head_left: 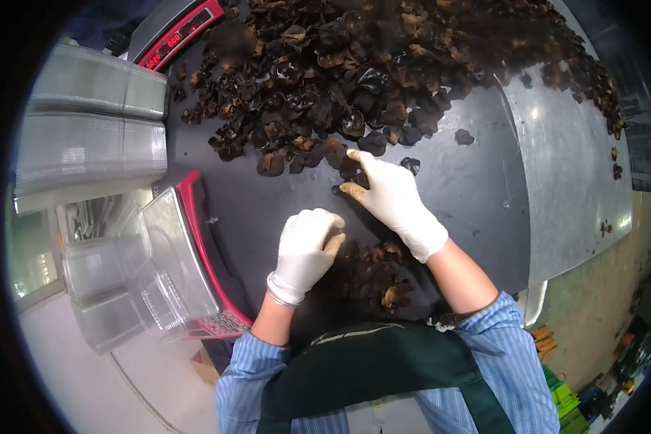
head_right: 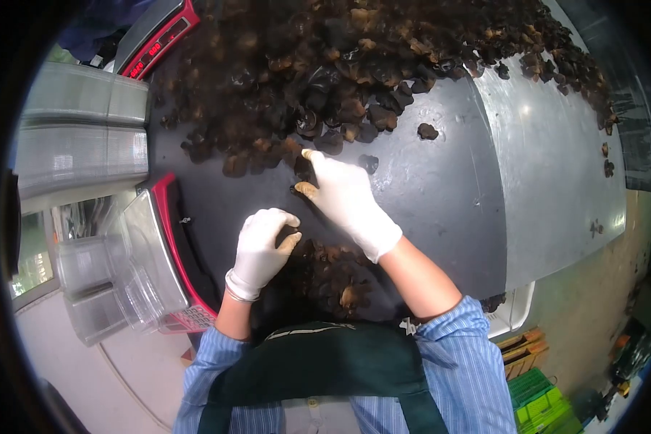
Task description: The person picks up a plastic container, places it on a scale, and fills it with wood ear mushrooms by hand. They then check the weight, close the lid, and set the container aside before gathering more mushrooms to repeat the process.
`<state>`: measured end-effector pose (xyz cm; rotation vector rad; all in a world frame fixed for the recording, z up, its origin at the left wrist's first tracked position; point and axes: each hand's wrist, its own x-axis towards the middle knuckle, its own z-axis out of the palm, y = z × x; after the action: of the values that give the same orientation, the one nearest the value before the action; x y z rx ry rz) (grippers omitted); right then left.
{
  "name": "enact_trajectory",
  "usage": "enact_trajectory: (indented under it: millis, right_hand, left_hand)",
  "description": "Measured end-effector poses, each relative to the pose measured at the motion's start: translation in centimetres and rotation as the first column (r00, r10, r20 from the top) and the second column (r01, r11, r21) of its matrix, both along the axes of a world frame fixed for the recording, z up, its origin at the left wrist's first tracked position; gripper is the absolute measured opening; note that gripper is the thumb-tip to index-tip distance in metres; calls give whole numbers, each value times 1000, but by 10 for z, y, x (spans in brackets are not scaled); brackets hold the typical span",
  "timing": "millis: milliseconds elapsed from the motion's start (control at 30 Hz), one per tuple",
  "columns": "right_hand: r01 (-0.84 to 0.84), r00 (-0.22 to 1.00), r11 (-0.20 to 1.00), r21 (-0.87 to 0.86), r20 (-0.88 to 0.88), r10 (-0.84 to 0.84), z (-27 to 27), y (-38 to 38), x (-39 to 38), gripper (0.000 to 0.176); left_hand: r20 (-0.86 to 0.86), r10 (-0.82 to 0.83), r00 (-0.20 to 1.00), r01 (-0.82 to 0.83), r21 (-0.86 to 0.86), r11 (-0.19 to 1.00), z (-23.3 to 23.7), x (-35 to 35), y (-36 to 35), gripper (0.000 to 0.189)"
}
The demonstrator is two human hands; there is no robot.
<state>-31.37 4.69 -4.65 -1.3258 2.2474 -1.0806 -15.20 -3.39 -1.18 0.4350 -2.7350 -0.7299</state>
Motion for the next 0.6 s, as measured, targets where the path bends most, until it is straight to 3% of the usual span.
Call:
enact_trajectory:
  millis: [67, 133, 200, 267, 333, 367, 400, 433, 467, 533, 600]
  right_hand:
    - [-1, 1000, 999, -39, 30, 2, -8, -2, -1, 29]
    - [94, 971, 995, -37, 222, -84, -3, 6, -6, 21]
    - [162, 923, 976, -143, 372, -98, -5, 24, -15, 17]
    - [218, 641, 972, 91, 738, -213, 14, 51, -22, 17]
    - [204, 596, 974, 93, 778, -199, 25, 89, -30, 15]
    - [198, 583, 980, 24, 801, -137, 33, 109, -33, 16]
    - [192, 571, 980, -47, 818, -72, 41, 130, -36, 18]
    - [128, 566, 982, -142, 823, 45, 44, 157, -41, 21]
    - [66, 555, 970, -235, 816, 160, 48, 183, -46, 25]
    - [-116, 408, 923, -367, 830, 381, 65, 225, -53, 31]
    - [-139, 490, 949, -284, 813, 315, 74, 256, -56, 35]
  left_hand:
    - [-3, 130, 991, -128, 142, 981, 1, 6, -1, 22]
    - [8, 251, 968, -244, 280, 928, 4, 11, -5, 21]
    - [36, 343, 939, -326, 415, 850, 7, 12, -6, 18]
    - [18, 364, 931, -326, 484, 812, 10, 8, -3, 15]
    - [2, 370, 929, -314, 533, 786, 12, -4, 11, 16]
    - [-3, 309, 951, -246, 600, 761, 21, -14, 27, 19]
    - [73, 151, 986, -151, 775, 614, 30, -22, 45, 25]
    - [-28, -125, 992, 88, 859, 505, 39, -25, 61, 28]
    - [-89, -343, 935, 201, 931, 306, 50, -29, 72, 30]
    - [-287, -460, 840, 537, 564, 628, 49, -40, 78, 28]
    - [-229, -365, 902, 423, 307, 853, 41, -58, 41, 28]
